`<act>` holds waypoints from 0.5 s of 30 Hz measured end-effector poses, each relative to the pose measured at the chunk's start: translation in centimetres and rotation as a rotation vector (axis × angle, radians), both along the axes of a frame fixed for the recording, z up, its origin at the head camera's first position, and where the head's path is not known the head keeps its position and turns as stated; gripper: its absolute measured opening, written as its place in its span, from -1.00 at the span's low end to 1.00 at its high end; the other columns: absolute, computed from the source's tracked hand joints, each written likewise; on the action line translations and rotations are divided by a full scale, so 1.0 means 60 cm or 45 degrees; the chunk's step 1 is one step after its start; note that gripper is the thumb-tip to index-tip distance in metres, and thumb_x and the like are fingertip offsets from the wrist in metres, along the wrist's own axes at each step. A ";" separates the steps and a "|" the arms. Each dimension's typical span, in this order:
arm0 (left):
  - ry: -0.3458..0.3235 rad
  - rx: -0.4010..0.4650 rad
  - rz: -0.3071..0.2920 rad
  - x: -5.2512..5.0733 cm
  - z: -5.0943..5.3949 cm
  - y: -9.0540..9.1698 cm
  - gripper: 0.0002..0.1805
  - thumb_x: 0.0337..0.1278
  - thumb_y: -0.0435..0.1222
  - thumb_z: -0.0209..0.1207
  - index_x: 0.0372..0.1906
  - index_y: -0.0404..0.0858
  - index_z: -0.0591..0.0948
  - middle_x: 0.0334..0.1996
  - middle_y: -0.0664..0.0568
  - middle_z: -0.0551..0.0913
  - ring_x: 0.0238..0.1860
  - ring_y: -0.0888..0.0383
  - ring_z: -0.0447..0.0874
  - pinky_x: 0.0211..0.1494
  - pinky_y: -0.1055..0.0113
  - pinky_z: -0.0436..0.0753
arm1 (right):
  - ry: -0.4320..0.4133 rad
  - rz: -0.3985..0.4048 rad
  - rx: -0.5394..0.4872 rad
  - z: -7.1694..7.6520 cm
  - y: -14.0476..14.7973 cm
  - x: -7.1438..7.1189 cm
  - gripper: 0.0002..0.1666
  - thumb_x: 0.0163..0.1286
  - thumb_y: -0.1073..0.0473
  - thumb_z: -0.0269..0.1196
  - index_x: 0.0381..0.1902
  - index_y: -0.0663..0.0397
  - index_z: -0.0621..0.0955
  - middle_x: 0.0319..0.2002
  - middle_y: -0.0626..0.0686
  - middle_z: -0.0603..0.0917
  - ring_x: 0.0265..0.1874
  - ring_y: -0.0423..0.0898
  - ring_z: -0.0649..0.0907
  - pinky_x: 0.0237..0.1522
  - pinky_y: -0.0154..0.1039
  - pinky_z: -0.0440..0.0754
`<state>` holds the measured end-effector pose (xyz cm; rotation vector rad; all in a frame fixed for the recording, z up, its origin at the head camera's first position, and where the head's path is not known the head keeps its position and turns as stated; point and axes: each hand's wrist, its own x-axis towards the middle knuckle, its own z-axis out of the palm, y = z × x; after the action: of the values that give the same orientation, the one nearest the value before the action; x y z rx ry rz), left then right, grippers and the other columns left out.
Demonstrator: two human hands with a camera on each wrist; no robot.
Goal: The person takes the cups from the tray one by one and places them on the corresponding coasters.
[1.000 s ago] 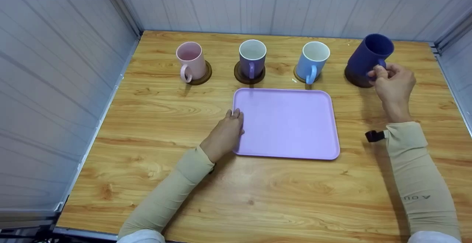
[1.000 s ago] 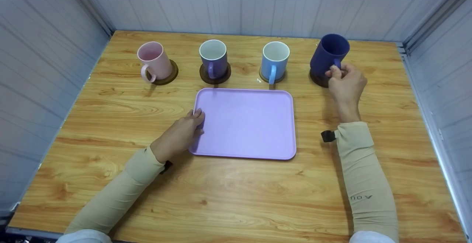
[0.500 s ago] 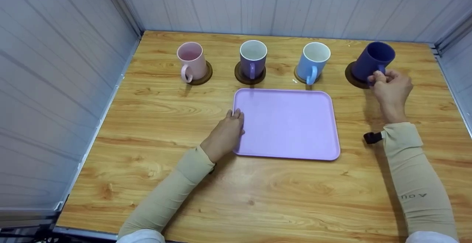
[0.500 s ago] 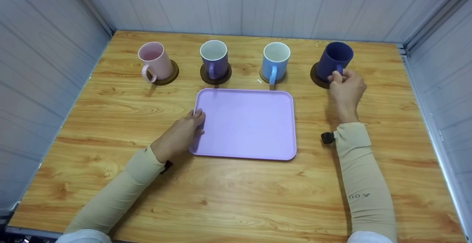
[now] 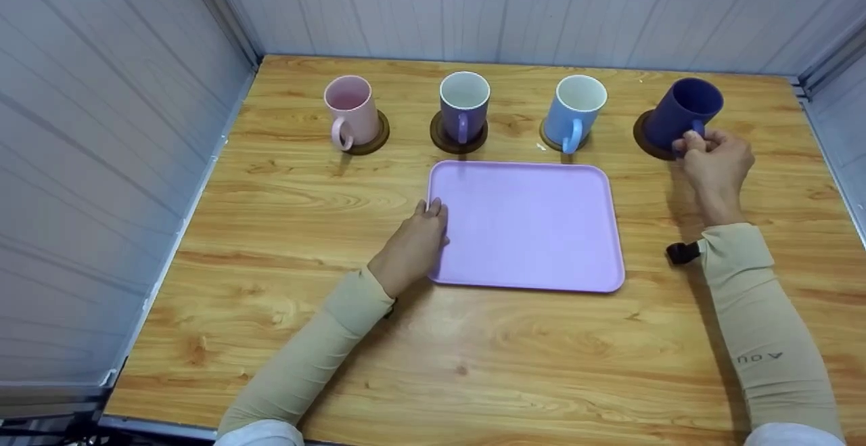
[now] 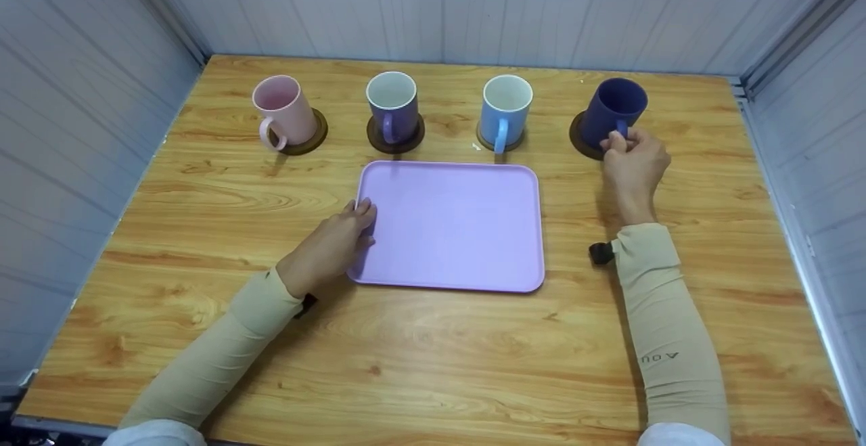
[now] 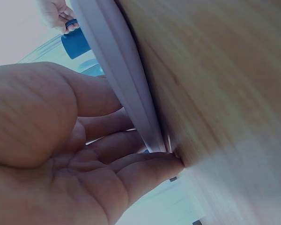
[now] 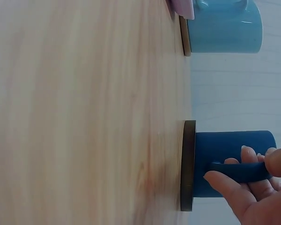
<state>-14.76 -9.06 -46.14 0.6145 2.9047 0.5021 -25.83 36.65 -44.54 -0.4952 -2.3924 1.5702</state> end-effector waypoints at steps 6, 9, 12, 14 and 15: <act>-0.008 0.008 0.010 -0.001 0.001 0.001 -0.45 0.44 -0.39 0.19 0.39 -0.61 0.40 0.39 -0.50 0.40 0.37 -0.50 0.40 0.27 -0.14 0.59 | -0.054 -0.008 -0.005 0.006 0.002 -0.001 -0.62 0.53 0.04 0.23 0.05 0.23 0.69 -0.34 -0.13 0.81 -0.28 -0.25 0.76 -0.36 -0.53 0.62; -0.017 0.004 0.015 -0.002 0.001 0.001 -0.45 0.45 -0.39 0.18 0.40 -0.61 0.40 0.40 -0.50 0.38 0.37 -0.50 0.39 0.29 -0.13 0.57 | -0.073 -0.005 0.030 0.006 0.003 -0.002 -0.60 0.53 0.01 0.23 0.07 0.22 0.69 -0.33 -0.17 0.81 -0.25 -0.27 0.75 -0.34 -0.55 0.61; -0.023 0.003 0.016 -0.002 -0.001 0.001 -0.45 0.46 -0.39 0.17 0.40 -0.61 0.39 0.40 -0.51 0.38 0.37 -0.51 0.38 0.30 -0.13 0.55 | -0.077 0.004 0.061 0.006 0.005 -0.002 -0.57 0.53 -0.01 0.22 0.10 0.23 0.69 -0.34 -0.20 0.81 -0.25 -0.29 0.75 -0.34 -0.56 0.61; -0.023 0.005 0.015 -0.002 -0.002 0.001 -0.45 0.46 -0.39 0.17 0.40 -0.61 0.39 0.40 -0.51 0.38 0.37 -0.51 0.38 0.30 -0.13 0.55 | -0.063 0.007 0.072 0.004 0.006 -0.001 -0.57 0.53 -0.01 0.23 0.09 0.24 0.70 -0.34 -0.20 0.81 -0.27 -0.30 0.75 -0.34 -0.57 0.60; -0.024 0.009 0.016 -0.002 -0.002 0.001 -0.45 0.45 -0.39 0.17 0.40 -0.61 0.39 0.40 -0.51 0.38 0.37 -0.51 0.38 0.30 -0.14 0.55 | -0.051 0.007 0.075 0.003 0.006 -0.001 -0.57 0.53 0.00 0.23 0.08 0.24 0.71 -0.35 -0.20 0.81 -0.29 -0.30 0.74 -0.35 -0.56 0.60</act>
<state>-14.85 -9.01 -46.28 0.5898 2.8919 0.5165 -25.89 37.01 -44.38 -0.5137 -2.4637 1.5007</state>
